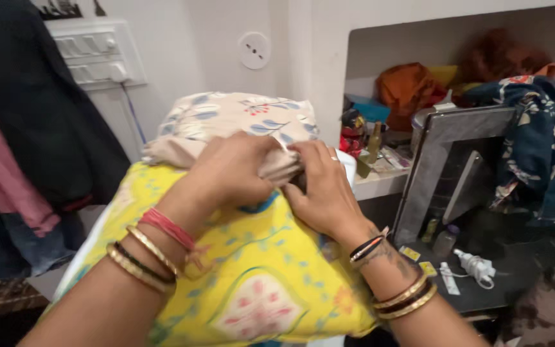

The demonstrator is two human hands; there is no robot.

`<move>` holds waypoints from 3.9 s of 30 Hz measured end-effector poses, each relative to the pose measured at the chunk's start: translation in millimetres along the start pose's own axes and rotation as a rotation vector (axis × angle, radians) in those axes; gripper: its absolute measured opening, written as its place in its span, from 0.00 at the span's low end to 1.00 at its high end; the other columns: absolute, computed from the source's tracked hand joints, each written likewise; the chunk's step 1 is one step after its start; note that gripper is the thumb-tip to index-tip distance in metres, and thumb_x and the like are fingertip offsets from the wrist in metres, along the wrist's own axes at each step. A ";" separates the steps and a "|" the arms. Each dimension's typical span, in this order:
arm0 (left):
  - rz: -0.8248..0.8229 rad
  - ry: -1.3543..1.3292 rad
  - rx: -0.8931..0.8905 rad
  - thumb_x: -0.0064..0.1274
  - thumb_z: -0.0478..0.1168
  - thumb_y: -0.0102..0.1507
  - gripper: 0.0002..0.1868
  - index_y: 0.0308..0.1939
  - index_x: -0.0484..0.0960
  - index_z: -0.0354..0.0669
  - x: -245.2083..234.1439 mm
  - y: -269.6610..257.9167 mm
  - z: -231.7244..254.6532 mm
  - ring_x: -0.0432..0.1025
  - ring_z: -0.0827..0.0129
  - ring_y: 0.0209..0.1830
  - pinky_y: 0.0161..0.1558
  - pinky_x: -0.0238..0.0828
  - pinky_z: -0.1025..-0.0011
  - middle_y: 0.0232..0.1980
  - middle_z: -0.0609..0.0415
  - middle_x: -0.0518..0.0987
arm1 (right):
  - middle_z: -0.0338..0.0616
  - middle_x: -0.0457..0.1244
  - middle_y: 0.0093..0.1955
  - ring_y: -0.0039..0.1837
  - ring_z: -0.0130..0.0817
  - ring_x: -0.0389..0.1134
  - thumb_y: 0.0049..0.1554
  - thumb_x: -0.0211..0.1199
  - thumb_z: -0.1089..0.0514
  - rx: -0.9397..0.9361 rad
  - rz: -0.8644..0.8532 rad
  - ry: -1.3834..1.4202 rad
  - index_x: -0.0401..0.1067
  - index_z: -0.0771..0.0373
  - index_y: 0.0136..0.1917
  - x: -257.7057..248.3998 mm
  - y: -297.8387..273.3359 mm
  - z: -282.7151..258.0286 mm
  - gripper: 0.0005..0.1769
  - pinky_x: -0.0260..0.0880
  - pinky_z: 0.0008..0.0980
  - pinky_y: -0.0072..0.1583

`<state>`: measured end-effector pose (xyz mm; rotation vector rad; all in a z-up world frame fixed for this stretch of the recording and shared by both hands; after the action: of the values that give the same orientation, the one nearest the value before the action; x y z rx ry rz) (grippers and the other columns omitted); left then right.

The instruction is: The person inserts a yellow patterned pillow into a beige floral pillowcase by hand, repeatedly adjusting and smoothing the fabric over the pillow. The person then places the finished pillow on a nearby surface.

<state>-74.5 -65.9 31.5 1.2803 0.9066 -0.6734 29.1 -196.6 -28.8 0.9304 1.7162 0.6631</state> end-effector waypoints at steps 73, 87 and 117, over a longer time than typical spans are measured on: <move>0.480 0.123 -0.278 0.56 0.36 0.51 0.17 0.45 0.81 0.39 -16.8 -109.1 -133.3 0.78 0.43 0.38 0.39 0.74 0.51 0.38 0.40 0.83 | 0.52 0.65 0.50 0.57 0.53 0.67 0.40 0.71 0.44 -0.153 -0.303 -0.191 0.70 0.60 0.53 64.0 -4.4 -166.7 0.31 0.65 0.50 0.55; -0.151 -0.086 -0.596 0.55 0.48 0.54 0.16 0.36 0.89 0.41 -47.5 -97.7 -104.6 0.81 0.49 0.42 0.48 0.76 0.57 0.39 0.41 0.85 | 0.48 0.70 0.61 0.66 0.47 0.67 0.50 0.63 0.52 -0.340 -0.460 0.155 0.80 0.57 0.59 73.7 11.9 -107.5 0.24 0.63 0.43 0.69; 0.097 -1.414 -0.716 0.21 0.84 0.52 0.58 0.80 0.52 0.61 48.0 4.7 -33.7 0.51 0.47 0.79 0.67 0.44 0.30 0.81 0.54 0.58 | 0.46 0.69 0.42 0.45 0.47 0.73 0.39 0.74 0.52 -0.299 0.330 -0.664 0.77 0.57 0.41 -38.4 183.4 -37.8 0.16 0.66 0.46 0.46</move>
<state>-52.8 -29.1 -8.8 0.0281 -0.1358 -0.8454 49.2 -128.1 148.5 1.0742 0.8618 0.6986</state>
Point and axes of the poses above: each hand's wrist, its own y-axis towards the middle knuckle, its own x-axis out of the palm, z = x × y, the point moved 4 cm from there along y, towards the middle knuckle
